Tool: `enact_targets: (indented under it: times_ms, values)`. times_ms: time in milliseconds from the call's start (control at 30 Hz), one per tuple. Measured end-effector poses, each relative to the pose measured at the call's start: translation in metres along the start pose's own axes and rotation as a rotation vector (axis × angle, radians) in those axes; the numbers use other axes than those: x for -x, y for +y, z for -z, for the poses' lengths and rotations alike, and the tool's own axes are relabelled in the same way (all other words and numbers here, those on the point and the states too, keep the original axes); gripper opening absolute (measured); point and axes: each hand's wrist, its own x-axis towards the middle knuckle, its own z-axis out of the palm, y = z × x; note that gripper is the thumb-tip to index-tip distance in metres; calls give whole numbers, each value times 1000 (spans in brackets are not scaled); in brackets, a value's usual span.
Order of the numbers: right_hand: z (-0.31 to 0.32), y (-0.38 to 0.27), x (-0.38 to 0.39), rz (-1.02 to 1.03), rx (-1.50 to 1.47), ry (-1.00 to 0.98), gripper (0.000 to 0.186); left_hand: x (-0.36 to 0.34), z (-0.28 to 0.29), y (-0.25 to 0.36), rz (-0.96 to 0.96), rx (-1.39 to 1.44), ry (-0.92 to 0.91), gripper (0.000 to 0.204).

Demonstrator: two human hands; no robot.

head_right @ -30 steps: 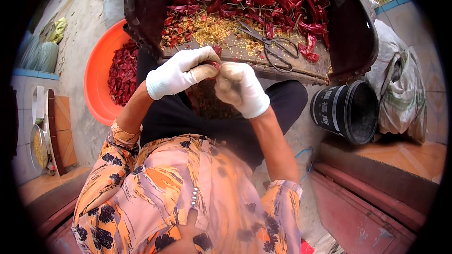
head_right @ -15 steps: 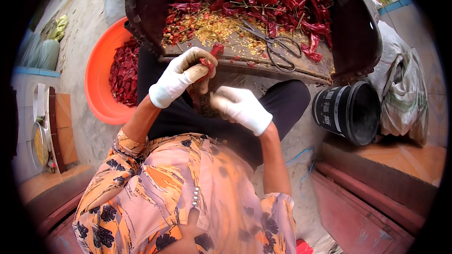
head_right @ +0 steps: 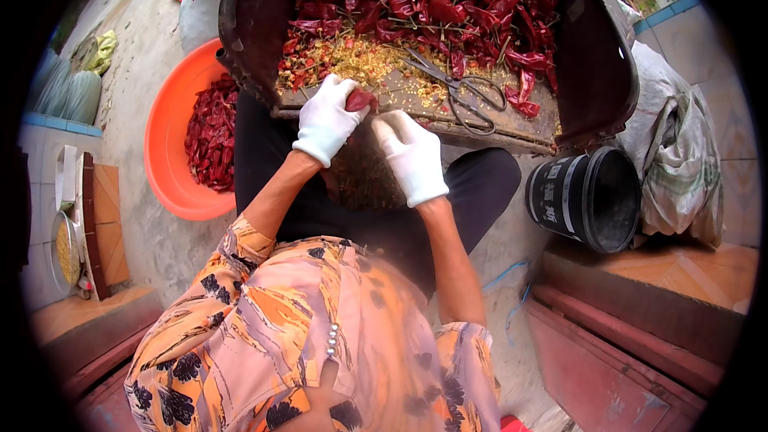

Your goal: The person sits on the ground and uses scissors to trim the stems off dried red chilies. They pick each chili from a large pile, cut the stem, and drop the trimmed chili into a red basin. The process is repetitive and continuous throughout the clip.

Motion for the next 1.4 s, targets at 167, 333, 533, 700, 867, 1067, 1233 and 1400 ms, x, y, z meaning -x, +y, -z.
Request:
enact_targets:
  times_ms: [167, 333, 533, 700, 867, 1067, 1233, 1400]
  values:
    - [16, -8, -1, -213, -216, -51, 31, 12, 3, -12, -62, 642, 52, 24]
    - [23, -8, -9, -66, -33, -177, 36, 29, 26, 6, 12, 715, -241, 21]
    - [29, -21, -3, -66, -12, -331, 31, 36, 39, 18, 120, 1114, -488, 24]
    - [26, -6, 2, 84, 88, -223, 25, 39, 42, 26, 194, 1046, -561, 24]
    - [15, -4, 15, -37, -268, -145, 36, 47, 34, 18, 243, 1156, -545, 16]
    - [-1, 8, 31, -284, -1166, -295, 44, 51, 25, 19, 305, 1394, -573, 12]
    - [-6, 8, 34, -284, -1325, -349, 47, 53, 22, 20, 297, 1471, -589, 11]
    - [23, -2, 27, -167, -274, -32, 42, 56, 27, 23, 356, 1355, -526, 18]
